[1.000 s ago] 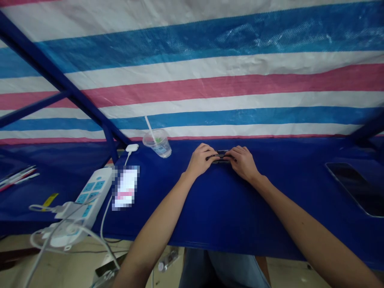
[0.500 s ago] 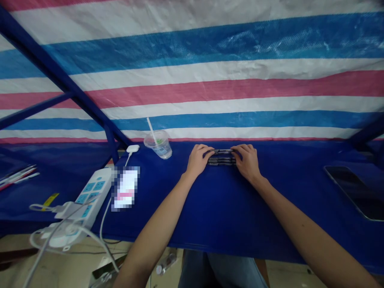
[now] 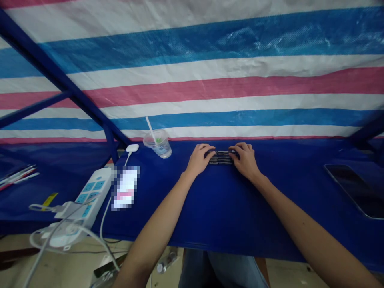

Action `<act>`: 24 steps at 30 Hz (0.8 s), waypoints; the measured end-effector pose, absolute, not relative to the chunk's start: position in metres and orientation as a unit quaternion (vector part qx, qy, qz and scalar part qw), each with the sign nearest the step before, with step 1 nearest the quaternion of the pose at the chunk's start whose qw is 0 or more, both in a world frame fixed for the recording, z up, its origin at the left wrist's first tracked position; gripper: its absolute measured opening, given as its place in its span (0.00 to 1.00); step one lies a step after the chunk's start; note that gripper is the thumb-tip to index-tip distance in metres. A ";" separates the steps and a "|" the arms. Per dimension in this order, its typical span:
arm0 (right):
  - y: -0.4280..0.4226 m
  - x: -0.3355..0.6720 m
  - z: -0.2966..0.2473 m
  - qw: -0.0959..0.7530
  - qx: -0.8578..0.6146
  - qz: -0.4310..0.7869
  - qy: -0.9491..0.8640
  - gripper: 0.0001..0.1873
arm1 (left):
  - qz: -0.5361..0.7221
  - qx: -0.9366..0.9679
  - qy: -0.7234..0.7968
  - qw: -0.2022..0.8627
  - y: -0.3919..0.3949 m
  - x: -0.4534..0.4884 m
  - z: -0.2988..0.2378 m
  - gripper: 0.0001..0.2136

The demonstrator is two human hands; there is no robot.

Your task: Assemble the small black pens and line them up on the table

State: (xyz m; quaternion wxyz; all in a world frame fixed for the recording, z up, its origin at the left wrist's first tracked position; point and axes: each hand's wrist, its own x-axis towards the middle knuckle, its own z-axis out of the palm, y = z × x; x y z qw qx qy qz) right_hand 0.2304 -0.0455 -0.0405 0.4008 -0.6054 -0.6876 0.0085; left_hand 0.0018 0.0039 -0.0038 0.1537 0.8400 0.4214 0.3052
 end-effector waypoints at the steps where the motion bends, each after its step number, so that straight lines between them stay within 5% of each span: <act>1: -0.046 0.230 -0.039 0.405 -0.601 0.009 -0.689 0.14 | 0.296 0.847 0.414 0.153 0.003 0.002 -0.003 0.12; 15: -0.057 0.225 -0.027 0.339 -0.456 0.023 -0.822 0.06 | 0.272 0.873 0.379 0.140 0.003 0.003 -0.002 0.12; 24: -0.056 0.224 -0.023 0.397 -0.502 -0.007 -0.768 0.05 | 0.317 0.871 0.335 0.170 -0.001 0.003 0.003 0.10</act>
